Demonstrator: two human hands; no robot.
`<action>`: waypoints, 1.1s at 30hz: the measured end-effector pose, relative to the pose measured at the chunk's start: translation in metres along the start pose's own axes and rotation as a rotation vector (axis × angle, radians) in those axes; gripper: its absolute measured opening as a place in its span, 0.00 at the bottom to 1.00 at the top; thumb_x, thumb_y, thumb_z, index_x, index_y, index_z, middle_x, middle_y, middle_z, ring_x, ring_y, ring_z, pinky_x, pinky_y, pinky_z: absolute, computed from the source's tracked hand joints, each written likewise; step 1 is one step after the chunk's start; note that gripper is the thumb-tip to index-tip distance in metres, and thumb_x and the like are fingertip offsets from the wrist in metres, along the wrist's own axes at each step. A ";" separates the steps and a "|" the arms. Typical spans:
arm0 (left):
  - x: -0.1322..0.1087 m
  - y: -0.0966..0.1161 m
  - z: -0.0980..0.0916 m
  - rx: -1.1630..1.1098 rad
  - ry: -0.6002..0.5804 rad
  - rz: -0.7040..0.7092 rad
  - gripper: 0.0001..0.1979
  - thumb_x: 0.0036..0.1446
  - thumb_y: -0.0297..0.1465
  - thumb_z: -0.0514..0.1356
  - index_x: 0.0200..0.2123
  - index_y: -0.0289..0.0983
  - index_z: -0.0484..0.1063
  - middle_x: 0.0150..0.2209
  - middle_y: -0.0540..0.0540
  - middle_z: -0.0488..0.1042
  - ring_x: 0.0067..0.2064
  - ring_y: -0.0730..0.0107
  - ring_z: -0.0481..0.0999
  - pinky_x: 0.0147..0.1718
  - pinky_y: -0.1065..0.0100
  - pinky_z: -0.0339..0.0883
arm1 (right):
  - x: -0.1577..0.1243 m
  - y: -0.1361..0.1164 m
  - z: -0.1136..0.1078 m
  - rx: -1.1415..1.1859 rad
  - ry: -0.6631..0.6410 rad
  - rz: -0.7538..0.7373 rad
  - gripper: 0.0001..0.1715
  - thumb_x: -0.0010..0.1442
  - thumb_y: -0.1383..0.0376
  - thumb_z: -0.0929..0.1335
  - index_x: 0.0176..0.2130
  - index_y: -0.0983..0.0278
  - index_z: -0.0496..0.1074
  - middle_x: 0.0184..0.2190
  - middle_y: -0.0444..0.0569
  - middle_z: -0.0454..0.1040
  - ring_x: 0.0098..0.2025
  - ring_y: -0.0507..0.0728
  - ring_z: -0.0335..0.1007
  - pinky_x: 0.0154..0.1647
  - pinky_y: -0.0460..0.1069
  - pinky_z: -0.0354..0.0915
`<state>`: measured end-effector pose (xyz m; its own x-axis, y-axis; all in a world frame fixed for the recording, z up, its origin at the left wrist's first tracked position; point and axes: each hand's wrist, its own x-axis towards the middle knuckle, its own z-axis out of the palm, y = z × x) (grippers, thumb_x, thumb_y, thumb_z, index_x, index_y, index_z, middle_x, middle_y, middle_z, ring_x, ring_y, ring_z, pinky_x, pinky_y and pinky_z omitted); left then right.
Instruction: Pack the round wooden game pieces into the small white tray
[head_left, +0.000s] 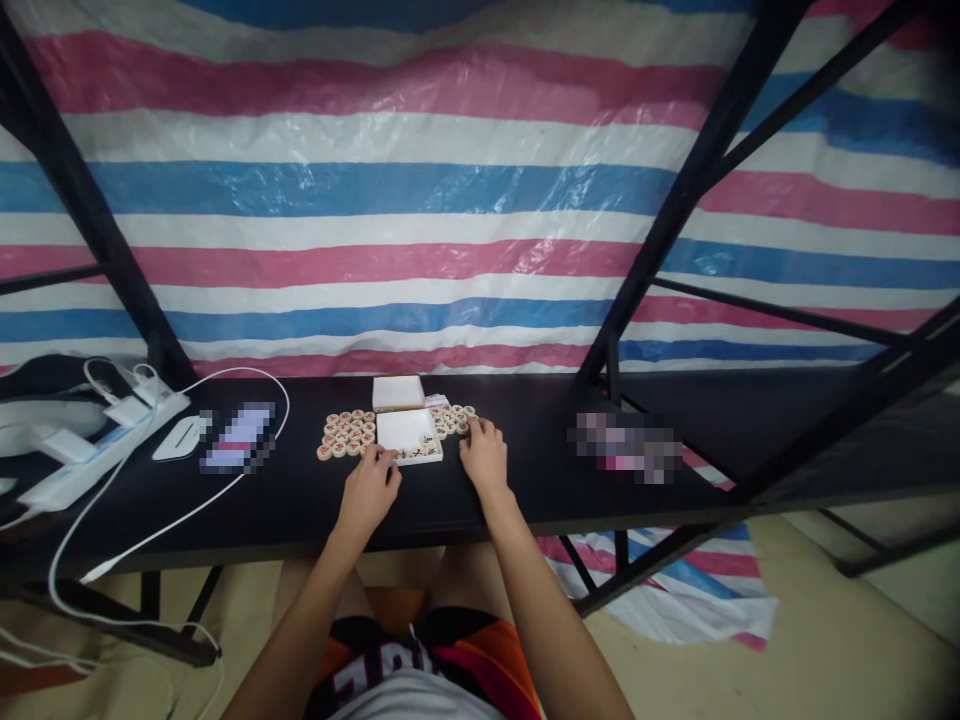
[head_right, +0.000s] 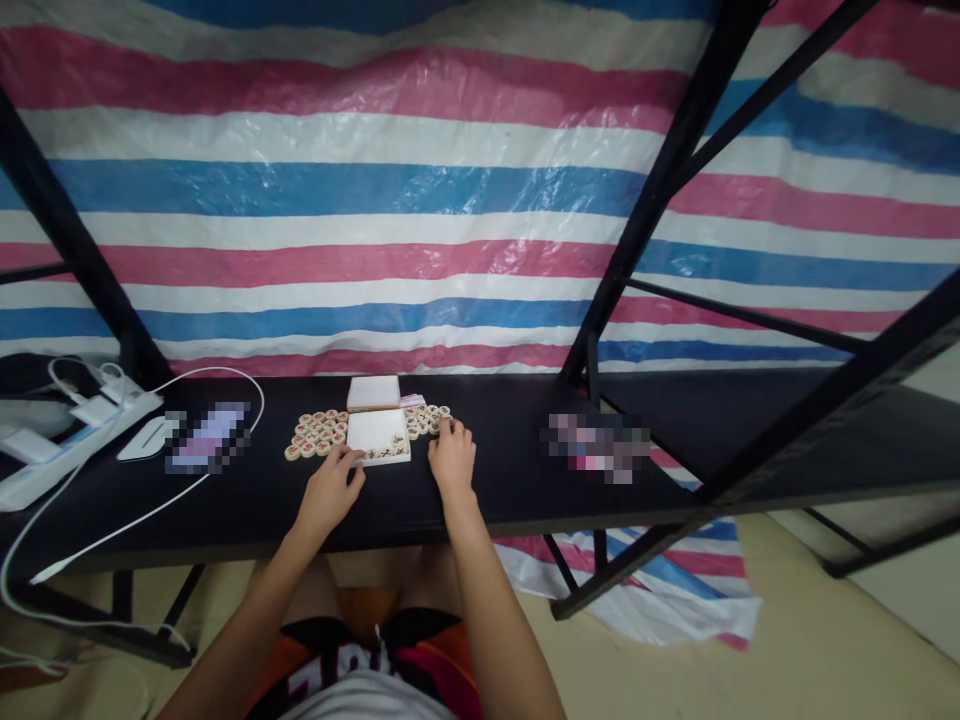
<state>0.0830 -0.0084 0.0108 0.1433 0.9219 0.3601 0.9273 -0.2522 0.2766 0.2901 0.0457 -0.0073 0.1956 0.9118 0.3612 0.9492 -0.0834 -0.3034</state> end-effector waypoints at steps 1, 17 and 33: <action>0.000 0.000 0.000 -0.005 0.002 -0.002 0.13 0.60 0.30 0.50 0.46 0.39 0.70 0.45 0.45 0.68 0.39 0.69 0.73 0.34 0.71 0.65 | 0.000 -0.002 0.000 -0.003 -0.005 -0.033 0.25 0.58 0.68 0.62 0.55 0.61 0.65 0.54 0.54 0.65 0.50 0.61 0.60 0.44 0.52 0.59; 0.001 -0.001 0.001 -0.063 0.013 -0.050 0.12 0.60 0.28 0.50 0.44 0.38 0.68 0.38 0.46 0.73 0.39 0.68 0.73 0.37 0.70 0.63 | 0.002 -0.009 0.004 0.045 0.103 -0.163 0.09 0.60 0.69 0.61 0.38 0.65 0.70 0.38 0.56 0.71 0.40 0.60 0.65 0.39 0.51 0.58; 0.000 -0.001 -0.001 -0.074 -0.006 -0.015 0.10 0.59 0.28 0.50 0.39 0.39 0.70 0.38 0.47 0.73 0.41 0.68 0.72 0.38 0.70 0.63 | -0.004 -0.014 -0.001 0.082 0.119 -0.129 0.12 0.61 0.64 0.61 0.38 0.66 0.71 0.35 0.56 0.74 0.40 0.60 0.66 0.41 0.53 0.57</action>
<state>0.0820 -0.0087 0.0114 0.1316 0.9276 0.3497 0.9012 -0.2589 0.3475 0.2758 0.0426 -0.0034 0.1063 0.8584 0.5018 0.9459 0.0683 -0.3171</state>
